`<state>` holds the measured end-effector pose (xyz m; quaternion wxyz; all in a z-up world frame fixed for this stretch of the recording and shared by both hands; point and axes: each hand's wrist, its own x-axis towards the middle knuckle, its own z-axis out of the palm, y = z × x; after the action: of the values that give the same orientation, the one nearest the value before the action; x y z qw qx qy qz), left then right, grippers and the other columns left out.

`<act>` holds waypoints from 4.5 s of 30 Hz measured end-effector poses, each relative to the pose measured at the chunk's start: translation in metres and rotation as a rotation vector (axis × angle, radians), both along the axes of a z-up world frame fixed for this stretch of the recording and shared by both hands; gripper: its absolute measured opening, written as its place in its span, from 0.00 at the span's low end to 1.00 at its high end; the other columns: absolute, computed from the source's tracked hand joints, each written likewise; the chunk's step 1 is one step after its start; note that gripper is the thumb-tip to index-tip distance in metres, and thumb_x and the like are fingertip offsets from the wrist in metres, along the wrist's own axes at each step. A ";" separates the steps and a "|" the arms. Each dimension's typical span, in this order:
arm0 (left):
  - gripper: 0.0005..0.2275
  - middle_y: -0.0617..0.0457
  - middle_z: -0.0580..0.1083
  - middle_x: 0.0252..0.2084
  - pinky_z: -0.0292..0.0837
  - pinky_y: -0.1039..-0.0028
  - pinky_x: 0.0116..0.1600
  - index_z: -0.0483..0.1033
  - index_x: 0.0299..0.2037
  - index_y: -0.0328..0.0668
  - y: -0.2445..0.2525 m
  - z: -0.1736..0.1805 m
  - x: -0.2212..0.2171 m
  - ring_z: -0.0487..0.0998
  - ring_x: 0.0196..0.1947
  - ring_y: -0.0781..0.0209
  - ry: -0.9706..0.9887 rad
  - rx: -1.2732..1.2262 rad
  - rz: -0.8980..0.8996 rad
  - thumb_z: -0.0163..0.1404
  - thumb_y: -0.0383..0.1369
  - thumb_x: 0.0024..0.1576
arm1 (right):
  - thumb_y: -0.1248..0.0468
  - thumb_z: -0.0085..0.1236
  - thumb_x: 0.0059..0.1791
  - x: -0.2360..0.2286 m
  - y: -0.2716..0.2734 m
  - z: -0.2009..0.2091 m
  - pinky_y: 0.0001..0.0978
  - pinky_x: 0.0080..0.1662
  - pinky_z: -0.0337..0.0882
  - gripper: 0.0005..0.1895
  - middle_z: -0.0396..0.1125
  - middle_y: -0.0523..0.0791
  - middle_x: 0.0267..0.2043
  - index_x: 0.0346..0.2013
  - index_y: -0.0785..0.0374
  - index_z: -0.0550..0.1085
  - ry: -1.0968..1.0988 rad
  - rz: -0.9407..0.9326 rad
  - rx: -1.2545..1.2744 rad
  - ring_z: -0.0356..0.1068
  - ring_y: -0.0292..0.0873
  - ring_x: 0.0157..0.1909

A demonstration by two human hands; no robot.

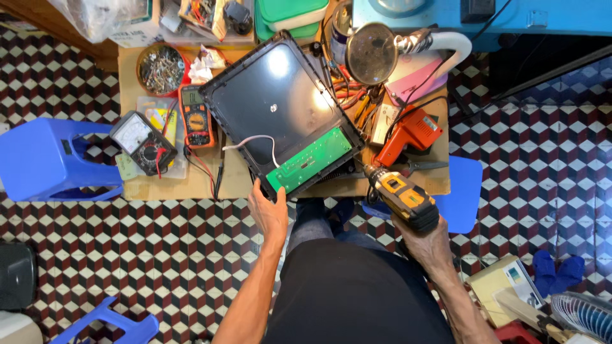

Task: The person uses a cordless drill to remove and reinstall screws on the back and front of a Sunhouse induction cooktop. They flip the cooktop over multiple times to access different sides and secure the casing.

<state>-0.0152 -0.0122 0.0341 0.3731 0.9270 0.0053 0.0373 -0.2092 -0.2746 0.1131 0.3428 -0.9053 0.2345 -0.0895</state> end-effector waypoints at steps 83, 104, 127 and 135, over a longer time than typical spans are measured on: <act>0.18 0.46 0.79 0.42 0.76 0.66 0.45 0.77 0.51 0.37 0.062 -0.065 0.178 0.82 0.40 0.55 0.165 -0.359 0.070 0.60 0.36 0.53 | 0.61 0.59 0.48 0.175 0.088 -0.027 0.31 0.40 0.72 0.21 0.73 0.45 0.35 0.55 0.62 0.75 0.095 -0.208 0.521 0.70 0.37 0.36; 0.30 0.46 0.77 0.51 0.73 0.68 0.55 0.64 0.62 0.36 0.074 -0.018 0.206 0.79 0.51 0.56 0.598 -0.699 -0.070 0.59 0.43 0.54 | 0.57 0.54 0.54 0.292 0.156 -0.027 0.25 0.36 0.69 0.14 0.70 0.40 0.30 0.46 0.63 0.80 -0.042 -0.393 0.571 0.67 0.33 0.31; 0.26 0.42 0.74 0.46 0.68 0.67 0.54 0.74 0.56 0.32 0.019 0.010 0.170 0.74 0.45 0.53 0.598 -0.688 0.078 0.45 0.50 0.62 | 0.62 0.59 0.50 0.268 0.126 0.034 0.31 0.51 0.73 0.27 0.74 0.45 0.52 0.64 0.58 0.68 0.027 0.034 0.592 0.72 0.37 0.50; 0.18 0.50 0.75 0.42 0.71 0.71 0.47 0.75 0.50 0.32 0.028 0.152 0.139 0.75 0.41 0.63 0.568 -1.052 0.086 0.47 0.42 0.61 | 0.57 0.71 0.41 0.225 0.142 0.116 0.43 0.60 0.66 0.49 0.69 0.54 0.58 0.68 0.68 0.53 -0.029 0.230 0.303 0.70 0.51 0.60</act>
<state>0.1242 0.0157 0.1860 0.7641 0.5905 0.1602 -0.2043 0.0158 -0.1321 0.2294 0.4864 -0.8628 0.1353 -0.0267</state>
